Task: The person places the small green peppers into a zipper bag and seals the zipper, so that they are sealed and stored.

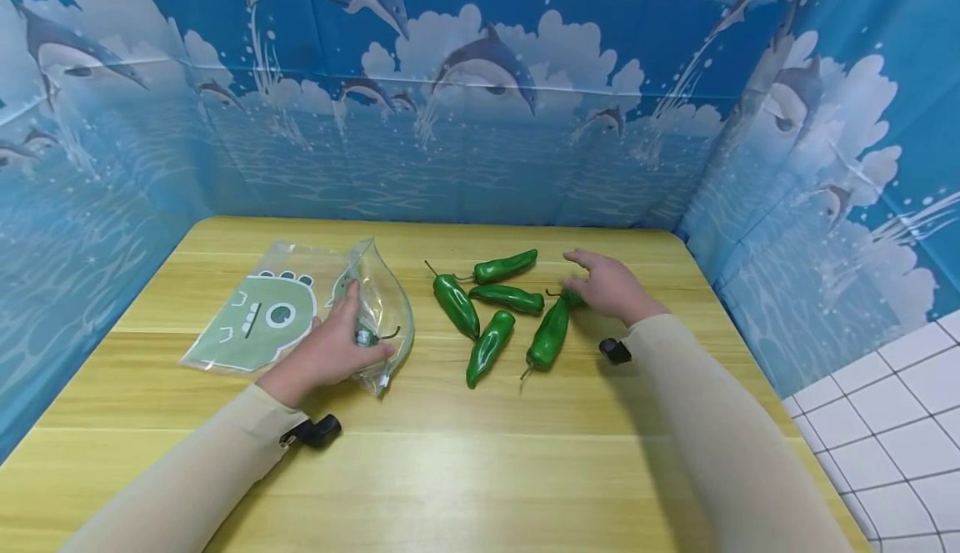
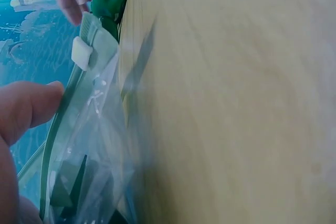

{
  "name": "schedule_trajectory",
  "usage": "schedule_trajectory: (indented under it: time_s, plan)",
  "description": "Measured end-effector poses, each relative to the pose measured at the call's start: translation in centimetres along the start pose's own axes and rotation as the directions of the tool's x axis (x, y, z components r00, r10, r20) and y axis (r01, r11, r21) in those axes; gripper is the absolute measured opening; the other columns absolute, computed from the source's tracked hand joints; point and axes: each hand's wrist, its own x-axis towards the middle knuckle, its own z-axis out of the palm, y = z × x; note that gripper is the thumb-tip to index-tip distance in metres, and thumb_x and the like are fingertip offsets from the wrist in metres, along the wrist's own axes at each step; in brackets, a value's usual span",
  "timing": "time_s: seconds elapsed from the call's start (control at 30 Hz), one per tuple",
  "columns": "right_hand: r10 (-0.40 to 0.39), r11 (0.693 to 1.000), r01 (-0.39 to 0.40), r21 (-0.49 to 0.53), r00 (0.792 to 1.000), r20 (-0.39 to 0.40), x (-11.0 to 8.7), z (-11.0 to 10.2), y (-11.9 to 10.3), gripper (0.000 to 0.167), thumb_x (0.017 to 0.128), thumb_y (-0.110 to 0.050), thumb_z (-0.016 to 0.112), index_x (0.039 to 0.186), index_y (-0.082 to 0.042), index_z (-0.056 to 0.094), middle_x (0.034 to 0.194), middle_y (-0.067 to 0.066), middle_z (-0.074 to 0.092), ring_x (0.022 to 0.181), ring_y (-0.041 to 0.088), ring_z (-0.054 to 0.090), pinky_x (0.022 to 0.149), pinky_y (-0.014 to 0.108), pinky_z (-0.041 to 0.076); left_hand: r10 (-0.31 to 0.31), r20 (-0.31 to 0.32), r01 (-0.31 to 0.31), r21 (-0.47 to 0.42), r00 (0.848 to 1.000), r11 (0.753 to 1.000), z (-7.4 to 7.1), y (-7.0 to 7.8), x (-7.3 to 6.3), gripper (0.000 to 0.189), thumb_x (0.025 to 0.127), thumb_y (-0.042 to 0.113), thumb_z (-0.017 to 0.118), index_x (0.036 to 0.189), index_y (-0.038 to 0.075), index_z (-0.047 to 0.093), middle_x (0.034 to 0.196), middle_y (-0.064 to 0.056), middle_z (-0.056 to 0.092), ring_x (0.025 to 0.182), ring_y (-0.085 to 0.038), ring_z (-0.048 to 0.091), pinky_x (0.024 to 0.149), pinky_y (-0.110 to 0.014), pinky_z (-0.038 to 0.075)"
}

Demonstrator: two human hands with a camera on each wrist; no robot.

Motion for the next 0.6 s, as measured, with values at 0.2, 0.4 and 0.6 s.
schedule_trajectory:
  time_s: [0.2, 0.4, 0.6]
  plan:
    - [0.026, 1.0, -0.027, 0.014, 0.998, 0.06, -0.5, -0.2, 3.0, 0.07, 0.108, -0.028, 0.061, 0.167, -0.007, 0.029, 0.17, 0.03, 0.024, 0.153, 0.056, 0.027, 0.119, 0.072, 0.031, 0.0, -0.007, 0.0, 0.007, 1.0, 1.0, -0.1, 0.1, -0.1, 0.132, 0.087, 0.059, 0.077, 0.168, 0.005, -0.012, 0.178, -0.014, -0.004, 0.163, -0.045, 0.002, 0.124, -0.075, -0.005]
    - [0.028, 0.999, -0.032, 0.042, 0.995, 0.096, -0.7, -0.2, 4.7, 0.074, 0.106, -0.028, 0.064, 0.167, -0.01, 0.029, 0.169, 0.031, 0.026, 0.152, 0.057, 0.026, 0.118, 0.073, 0.032, -0.001, -0.013, 0.001, 0.0, 1.0, 1.0, -0.2, 0.1, -0.1, 0.133, 0.086, 0.058, 0.078, 0.168, 0.005, -0.011, 0.178, -0.014, -0.003, 0.163, -0.046, 0.002, 0.125, -0.074, -0.006]
    - [0.025, 1.0, -0.025, 0.001, 0.994, 0.11, -0.5, 0.2, 5.7, 0.071, 0.106, -0.028, 0.065, 0.166, -0.011, 0.033, 0.168, 0.032, 0.029, 0.15, 0.06, 0.027, 0.117, 0.075, 0.031, -0.004, -0.003, 0.004, -0.002, 1.0, 1.0, -0.1, 0.0, 0.0, 0.133, 0.086, 0.059, 0.078, 0.168, 0.005, -0.012, 0.178, -0.014, -0.004, 0.163, -0.046, 0.0, 0.125, -0.074, -0.008]
